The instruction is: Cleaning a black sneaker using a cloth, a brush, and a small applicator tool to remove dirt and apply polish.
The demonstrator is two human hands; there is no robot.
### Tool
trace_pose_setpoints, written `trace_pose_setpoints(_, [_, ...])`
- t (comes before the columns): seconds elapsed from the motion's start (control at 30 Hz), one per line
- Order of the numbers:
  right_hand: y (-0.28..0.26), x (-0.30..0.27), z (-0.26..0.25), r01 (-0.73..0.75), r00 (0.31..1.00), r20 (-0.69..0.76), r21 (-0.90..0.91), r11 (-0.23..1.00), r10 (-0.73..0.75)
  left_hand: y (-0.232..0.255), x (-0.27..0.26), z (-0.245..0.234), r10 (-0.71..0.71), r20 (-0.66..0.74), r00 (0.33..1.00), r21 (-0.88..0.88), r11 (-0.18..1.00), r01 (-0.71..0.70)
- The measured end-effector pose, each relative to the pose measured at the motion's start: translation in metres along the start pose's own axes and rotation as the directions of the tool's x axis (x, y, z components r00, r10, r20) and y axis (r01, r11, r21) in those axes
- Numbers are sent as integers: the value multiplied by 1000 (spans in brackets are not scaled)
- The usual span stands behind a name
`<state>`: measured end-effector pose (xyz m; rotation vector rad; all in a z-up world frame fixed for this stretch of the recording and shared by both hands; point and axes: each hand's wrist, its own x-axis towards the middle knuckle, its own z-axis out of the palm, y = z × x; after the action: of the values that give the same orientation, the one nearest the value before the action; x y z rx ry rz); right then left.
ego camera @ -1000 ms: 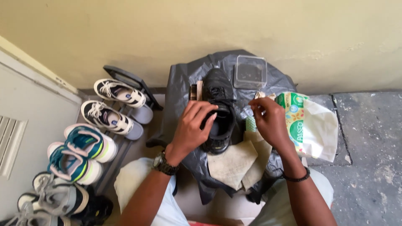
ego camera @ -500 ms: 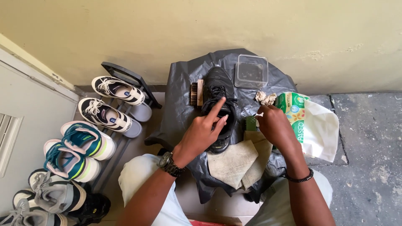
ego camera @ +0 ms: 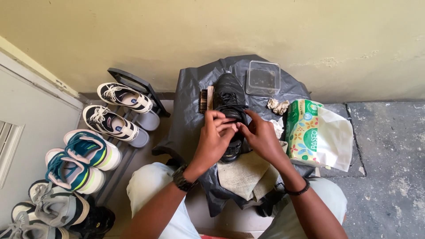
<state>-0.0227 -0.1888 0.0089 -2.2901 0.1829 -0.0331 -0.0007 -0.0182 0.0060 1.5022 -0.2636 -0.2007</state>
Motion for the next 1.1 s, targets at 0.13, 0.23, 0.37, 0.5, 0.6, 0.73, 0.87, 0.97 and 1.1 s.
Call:
trace_pose_setpoints(0.13, [12,5,9,12,1000,-16,-59,998,-13,3,-13,-2,-80,39,996,-107,991,84])
trace_pose_setpoints(0.23, [11,3,16,23,999,-45,-82,996,-27,21,-16,-9,-189,102,977,-263,942,210])
trace_pose_setpoints(0.37, [12,-4,28,153,964,-192,-159,975,-183,46,-16,-21,-265,239,934,-630,690,357])
trace_pose_setpoints(0.5, [24,-8,39,321,828,-405,-225,920,-388,44,-20,-20,-253,252,934,-817,461,345])
trace_pose_setpoints(0.6, [22,-11,43,371,705,-493,-357,857,-510,53,-21,-11,-268,227,936,-847,421,326])
trace_pose_setpoints(0.73, [43,-3,60,353,554,-532,-547,759,-641,44,-18,8,-326,165,931,-855,423,300])
trace_pose_setpoints(0.87, [32,-6,48,269,442,-541,-681,681,-716,40,-15,30,-364,38,931,-864,455,214])
trace_pose_setpoints(0.97, [31,-8,42,232,397,-543,-720,654,-740,37,-10,41,-352,30,935,-883,429,190])
trace_pose_setpoints(1.1, [38,-7,40,181,352,-538,-764,620,-766,47,-6,55,-324,43,945,-890,418,183])
